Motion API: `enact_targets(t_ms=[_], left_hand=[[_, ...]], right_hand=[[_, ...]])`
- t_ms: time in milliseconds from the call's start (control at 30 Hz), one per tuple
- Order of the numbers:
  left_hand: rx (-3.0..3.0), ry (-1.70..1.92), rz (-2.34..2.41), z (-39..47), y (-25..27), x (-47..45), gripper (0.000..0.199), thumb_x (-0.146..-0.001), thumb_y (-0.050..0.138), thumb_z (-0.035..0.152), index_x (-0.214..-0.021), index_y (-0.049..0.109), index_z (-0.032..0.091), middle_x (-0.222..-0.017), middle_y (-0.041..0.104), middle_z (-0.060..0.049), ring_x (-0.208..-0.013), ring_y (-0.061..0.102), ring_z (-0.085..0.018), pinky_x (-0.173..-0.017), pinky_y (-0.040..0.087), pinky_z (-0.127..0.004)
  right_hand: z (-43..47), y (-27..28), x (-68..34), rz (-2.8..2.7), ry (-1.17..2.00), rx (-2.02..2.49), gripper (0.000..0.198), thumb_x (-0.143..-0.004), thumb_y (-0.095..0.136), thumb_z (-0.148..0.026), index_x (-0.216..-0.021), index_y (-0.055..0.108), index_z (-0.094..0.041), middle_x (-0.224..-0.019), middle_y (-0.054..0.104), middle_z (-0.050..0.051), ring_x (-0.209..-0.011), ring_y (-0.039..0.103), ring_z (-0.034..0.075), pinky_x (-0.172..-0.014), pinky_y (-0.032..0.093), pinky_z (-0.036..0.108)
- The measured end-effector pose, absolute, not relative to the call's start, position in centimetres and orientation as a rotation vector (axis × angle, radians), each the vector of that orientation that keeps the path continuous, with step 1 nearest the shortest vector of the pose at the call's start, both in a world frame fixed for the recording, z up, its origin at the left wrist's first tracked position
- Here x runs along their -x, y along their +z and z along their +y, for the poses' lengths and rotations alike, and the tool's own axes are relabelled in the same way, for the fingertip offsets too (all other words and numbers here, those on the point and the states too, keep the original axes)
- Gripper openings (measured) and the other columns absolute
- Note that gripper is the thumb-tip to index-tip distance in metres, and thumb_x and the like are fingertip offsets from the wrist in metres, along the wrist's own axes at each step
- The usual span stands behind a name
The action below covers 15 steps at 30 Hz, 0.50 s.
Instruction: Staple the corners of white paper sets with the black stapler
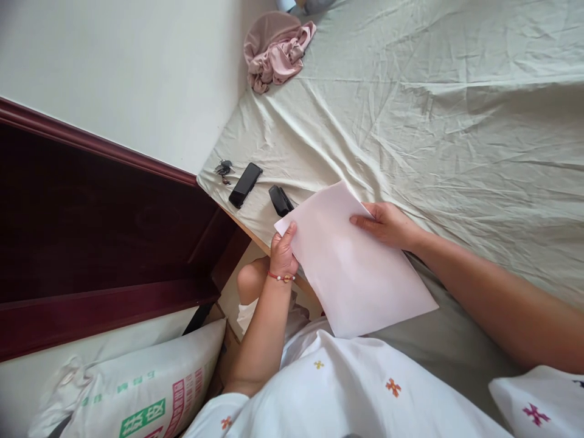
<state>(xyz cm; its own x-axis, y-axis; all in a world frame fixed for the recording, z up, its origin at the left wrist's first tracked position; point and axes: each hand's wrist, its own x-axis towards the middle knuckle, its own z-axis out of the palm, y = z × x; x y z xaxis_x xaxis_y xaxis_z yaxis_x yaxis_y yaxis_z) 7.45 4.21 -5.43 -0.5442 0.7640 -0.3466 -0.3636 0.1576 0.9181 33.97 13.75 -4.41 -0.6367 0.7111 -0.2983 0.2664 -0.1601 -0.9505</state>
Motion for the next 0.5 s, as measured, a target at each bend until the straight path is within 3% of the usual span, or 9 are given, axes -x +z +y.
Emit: enact_targets(t_ms=[133, 233, 400, 500], left_hand=[[-0.649, 1.552, 1.728, 3.3, -6.3, -7.1, 0.053, -0.078, 0.09, 0.069, -0.081, 0.066, 0.021, -0.071, 0.063, 0.004, -0.068, 0.058, -0.012, -0.07, 0.05, -0.024], [-0.811, 1.544, 1.876, 2.8, -7.1, -6.9, 0.057, -0.088, 0.078, 0.073, -0.075, 0.058, 0.022, -0.067, 0.05, 0.005, -0.066, 0.046, -0.012, -0.066, 0.043, -0.025], [-0.847, 1.457, 1.976, 3.4, -7.7, -6.2, 0.056, -0.097, 0.071, 0.066, -0.068, 0.048, 0.023, -0.065, 0.044, 0.004, -0.066, 0.041, -0.013, -0.066, 0.039, -0.026], [-0.769, 1.365, 1.932, 4.1, -7.5, -5.5, 0.05, -0.096, 0.075, 0.056, -0.067, 0.053, 0.021, -0.063, 0.049, 0.004, -0.065, 0.045, -0.013, -0.067, 0.041, -0.026]], right_hand=[[13.5, -4.0, -33.9, -1.785, 1.724, 1.186, 0.058, -0.089, 0.07, -0.08, -0.087, 0.069, -0.022, -0.079, 0.073, 0.004, -0.069, 0.066, 0.021, -0.063, 0.049, 0.033], [13.6, -4.1, -33.7, -1.813, 1.682, 1.17, 0.054, -0.091, 0.068, -0.076, -0.094, 0.07, -0.022, -0.083, 0.074, 0.005, -0.071, 0.066, 0.021, -0.063, 0.048, 0.033], [13.9, -4.6, -33.2, -1.819, 1.324, 1.352, 0.033, -0.092, 0.063, -0.057, -0.085, 0.06, -0.024, -0.064, 0.053, -0.002, -0.059, 0.047, 0.015, -0.058, 0.036, 0.031], [13.9, -4.6, -33.1, -1.851, 1.242, 1.426, 0.029, -0.093, 0.058, -0.051, -0.08, 0.056, -0.025, -0.061, 0.05, -0.002, -0.058, 0.044, 0.015, -0.059, 0.034, 0.032]])
